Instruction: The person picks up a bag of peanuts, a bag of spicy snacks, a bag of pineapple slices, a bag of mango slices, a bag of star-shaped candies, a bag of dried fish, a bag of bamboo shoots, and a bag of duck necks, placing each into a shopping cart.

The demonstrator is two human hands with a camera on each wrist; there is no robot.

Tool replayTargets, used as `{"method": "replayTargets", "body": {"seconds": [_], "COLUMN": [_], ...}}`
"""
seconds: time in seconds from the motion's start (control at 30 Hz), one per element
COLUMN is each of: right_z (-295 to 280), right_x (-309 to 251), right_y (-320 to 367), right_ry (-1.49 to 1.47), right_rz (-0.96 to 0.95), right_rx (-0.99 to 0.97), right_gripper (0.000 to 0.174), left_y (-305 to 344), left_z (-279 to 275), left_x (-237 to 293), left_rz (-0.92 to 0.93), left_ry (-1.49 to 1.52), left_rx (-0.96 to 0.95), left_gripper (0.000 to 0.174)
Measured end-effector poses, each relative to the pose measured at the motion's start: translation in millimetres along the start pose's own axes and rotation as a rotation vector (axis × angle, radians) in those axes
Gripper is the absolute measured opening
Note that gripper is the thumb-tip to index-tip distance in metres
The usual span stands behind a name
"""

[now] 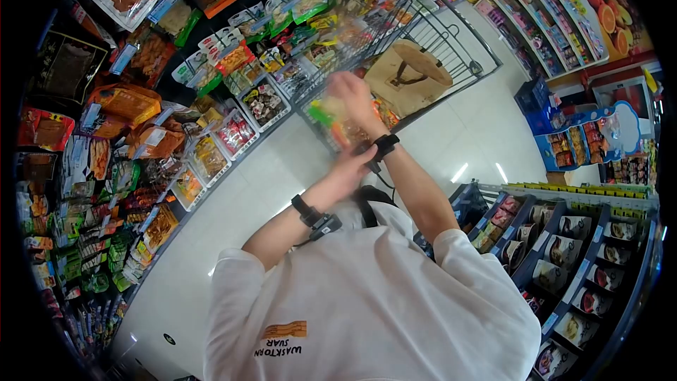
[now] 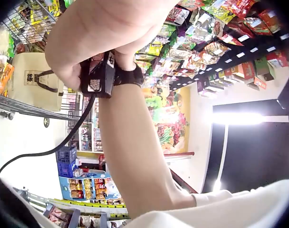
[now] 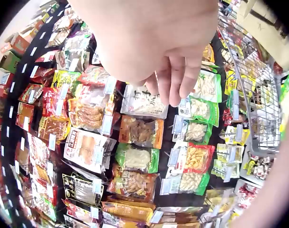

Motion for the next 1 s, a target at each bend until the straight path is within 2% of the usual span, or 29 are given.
{"method": "replayTargets", "body": {"seconds": [0.07,0.27,0.37,0.57,0.77,0.87,1.0], "right_z": [-6.4,-37.8,-48.5,-74.9,-87.4,-89.6,-92.5], "right_x": [-5.1,-21.9,-29.8,-61.7,-76.4,-74.3,-62.0], "right_y": [-3.4,-4.5,-6.6,-2.2,-8.9,-14.1,-27.1], "right_ry": [-0.052,0.066,0.122,0.478,0.548,0.335,-0.226], "right_rz": [-0.035,-0.052,-0.055,-0.356,-0.428,-0.271,-0.146], "right_rx": [0.033,0.212,0.254,0.442,0.561,0.495,0.462], "right_gripper": [0.030,0.029,0.026,0.017,0.016,0.018,0.027], "left_y": [0.9,-14.4,-27.0,-29.5,-26.4,-27.3,-31.6], "left_z": [11.1,34.9,34.6,57.2,72.7,72.5,71.6], "left_x": [2.1,-2.8,-8.0,-9.8,-6.4,-5.3,-4.8], "left_rz": [0.026,0.043,0.008,-0.033,-0.019,-0.016,-0.006], "left_ry": [-0.031,0.078,0.041,0.006,0.010,-0.033,-0.047], "left_rx": [0.002,0.028,0.044,-0.003,-0.006,0.016,0.021], "left_gripper": [0.040,0.032,0.030,0.030,0.034,0.035,0.032]}}
Point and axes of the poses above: each hand's wrist, its own y-axis away from the middle knuckle, its own z-axis out of the palm, x = y × z, the point moved 3 cm from there along -y, towards the middle knuckle, and after that the axes turned 13 degrees about y, right-handed, at the moved point
